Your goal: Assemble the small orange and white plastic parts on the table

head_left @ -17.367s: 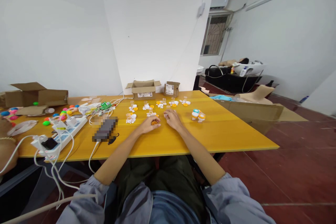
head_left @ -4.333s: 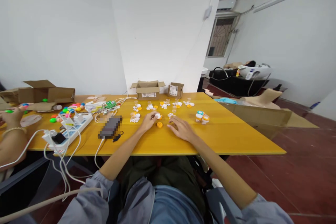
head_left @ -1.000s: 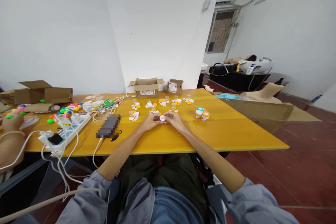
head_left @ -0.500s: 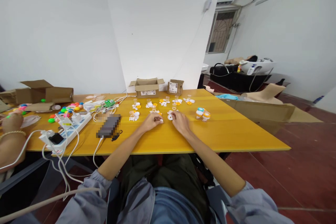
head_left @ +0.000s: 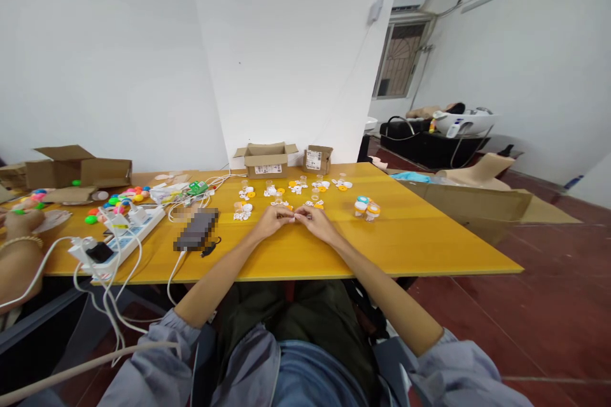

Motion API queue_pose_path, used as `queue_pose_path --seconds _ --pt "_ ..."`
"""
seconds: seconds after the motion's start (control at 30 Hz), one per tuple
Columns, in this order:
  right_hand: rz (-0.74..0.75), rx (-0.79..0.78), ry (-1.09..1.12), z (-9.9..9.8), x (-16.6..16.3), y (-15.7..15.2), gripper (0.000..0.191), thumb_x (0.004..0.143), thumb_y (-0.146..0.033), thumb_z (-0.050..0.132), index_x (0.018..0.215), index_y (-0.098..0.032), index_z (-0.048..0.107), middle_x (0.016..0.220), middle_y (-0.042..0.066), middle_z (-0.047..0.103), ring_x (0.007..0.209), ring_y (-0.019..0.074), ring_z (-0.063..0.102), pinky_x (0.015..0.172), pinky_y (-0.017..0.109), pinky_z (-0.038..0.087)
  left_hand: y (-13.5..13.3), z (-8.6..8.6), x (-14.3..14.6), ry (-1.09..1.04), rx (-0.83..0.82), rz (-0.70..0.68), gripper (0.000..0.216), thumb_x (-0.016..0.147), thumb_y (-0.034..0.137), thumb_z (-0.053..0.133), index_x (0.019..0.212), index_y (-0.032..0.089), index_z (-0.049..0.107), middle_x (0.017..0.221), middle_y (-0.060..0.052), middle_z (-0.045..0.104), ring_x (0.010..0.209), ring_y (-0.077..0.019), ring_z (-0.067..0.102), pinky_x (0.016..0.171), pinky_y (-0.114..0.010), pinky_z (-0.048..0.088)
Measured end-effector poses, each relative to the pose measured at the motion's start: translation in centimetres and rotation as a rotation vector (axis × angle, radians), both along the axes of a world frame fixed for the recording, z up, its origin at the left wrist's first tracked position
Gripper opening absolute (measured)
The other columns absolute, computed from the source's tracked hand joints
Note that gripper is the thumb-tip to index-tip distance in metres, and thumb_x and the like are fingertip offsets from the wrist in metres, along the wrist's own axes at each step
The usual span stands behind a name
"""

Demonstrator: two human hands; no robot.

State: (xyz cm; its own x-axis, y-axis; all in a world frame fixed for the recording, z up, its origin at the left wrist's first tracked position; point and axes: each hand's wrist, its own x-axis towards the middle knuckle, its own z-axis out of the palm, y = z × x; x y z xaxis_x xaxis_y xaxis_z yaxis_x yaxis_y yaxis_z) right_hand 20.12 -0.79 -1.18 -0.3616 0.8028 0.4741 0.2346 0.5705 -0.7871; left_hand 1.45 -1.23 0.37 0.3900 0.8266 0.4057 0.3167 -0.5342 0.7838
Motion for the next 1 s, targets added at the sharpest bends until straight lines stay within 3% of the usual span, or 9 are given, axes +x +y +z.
queue_pose_path --seconds 0.17,0.47,0.73,1.0 --pt "0.066 -0.082 0.058 -0.13 -0.08 0.13 0.018 0.076 -0.038 0.071 0.085 -0.023 0.071 0.085 0.002 0.074 0.079 0.0196 0.068 0.076 0.033 0.052 -0.05 -0.01 0.04 -0.052 -0.043 0.024 0.012 0.076 0.031 0.076 0.079 0.02 0.079 0.085 -0.005 0.077 0.081 -0.0198 0.067 0.079 -0.032 0.052" --pt "0.053 -0.115 0.058 0.07 0.07 0.12 0.024 0.068 -0.041 0.078 0.081 -0.022 0.07 0.078 0.0 0.071 0.072 0.0169 0.062 0.068 0.029 0.048 -0.35 0.32 0.09 -0.094 -0.089 0.016 0.014 0.074 0.031 0.076 0.073 0.017 0.077 0.074 -0.004 0.073 0.072 -0.0163 0.064 0.073 -0.028 0.051" --pt "0.054 -0.101 0.085 0.62 0.17 -0.26 0.026 0.068 -0.046 0.078 0.075 -0.022 0.07 0.075 0.0 0.071 0.07 0.0166 0.062 0.065 0.028 0.047 -0.69 0.65 0.33 -0.135 -0.174 0.001 0.024 0.071 0.039 0.078 0.072 0.015 0.074 0.063 0.0 0.066 0.059 -0.0128 0.059 0.062 -0.026 0.05" --pt "0.061 -0.09 0.094 0.74 0.27 -0.18 0.025 0.074 -0.047 0.075 0.075 -0.022 0.07 0.076 0.001 0.071 0.073 0.0175 0.062 0.068 0.029 0.047 -0.77 0.62 0.54 -0.145 -0.189 -0.011 0.029 0.069 0.043 0.08 0.07 0.016 0.069 0.064 0.001 0.063 0.06 -0.0118 0.058 0.063 -0.026 0.05"
